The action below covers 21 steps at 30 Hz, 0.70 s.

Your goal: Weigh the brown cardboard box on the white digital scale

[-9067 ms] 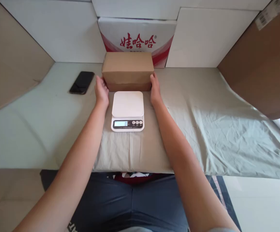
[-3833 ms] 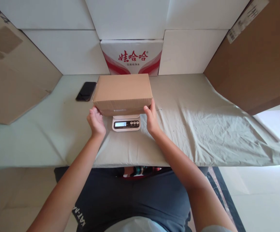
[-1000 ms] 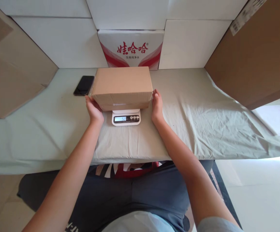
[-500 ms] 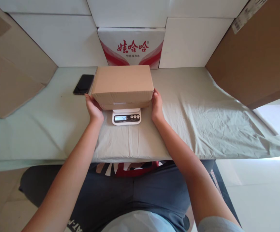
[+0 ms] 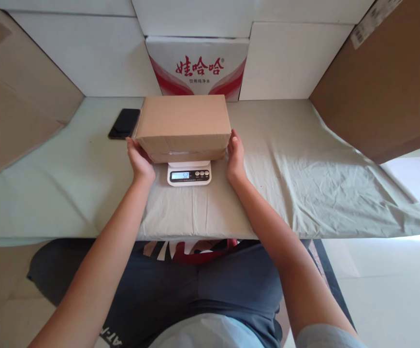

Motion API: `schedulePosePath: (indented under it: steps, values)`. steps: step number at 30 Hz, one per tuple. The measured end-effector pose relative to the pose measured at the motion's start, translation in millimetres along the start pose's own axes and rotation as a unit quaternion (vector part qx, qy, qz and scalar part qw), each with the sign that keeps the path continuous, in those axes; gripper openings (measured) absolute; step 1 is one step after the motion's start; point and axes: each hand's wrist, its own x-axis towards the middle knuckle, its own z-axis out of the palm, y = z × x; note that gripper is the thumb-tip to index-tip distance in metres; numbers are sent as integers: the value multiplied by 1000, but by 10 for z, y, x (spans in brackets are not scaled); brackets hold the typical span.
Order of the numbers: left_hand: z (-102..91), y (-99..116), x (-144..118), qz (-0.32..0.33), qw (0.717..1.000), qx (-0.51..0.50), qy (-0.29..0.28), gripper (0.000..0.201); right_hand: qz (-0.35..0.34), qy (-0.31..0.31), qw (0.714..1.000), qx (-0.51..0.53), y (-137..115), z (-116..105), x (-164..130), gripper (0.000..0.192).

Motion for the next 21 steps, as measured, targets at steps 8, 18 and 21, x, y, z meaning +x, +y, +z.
schedulePosePath:
  steps: [8, 18, 21]
  values:
    - [39, 13, -13, 8, 1000, 0, 16, 98, -8, -9, 1000, -21, -16, -23, 11, 55]
    - [37, 41, -29, -7, 1000, 3, 24, 97, -3, -4, 999, -40, -74, -7, -14, 60]
    - [19, 33, -42, 10, 1000, 10, 17, 100, -10, -7, 999, -33, -91, -6, -23, 61]
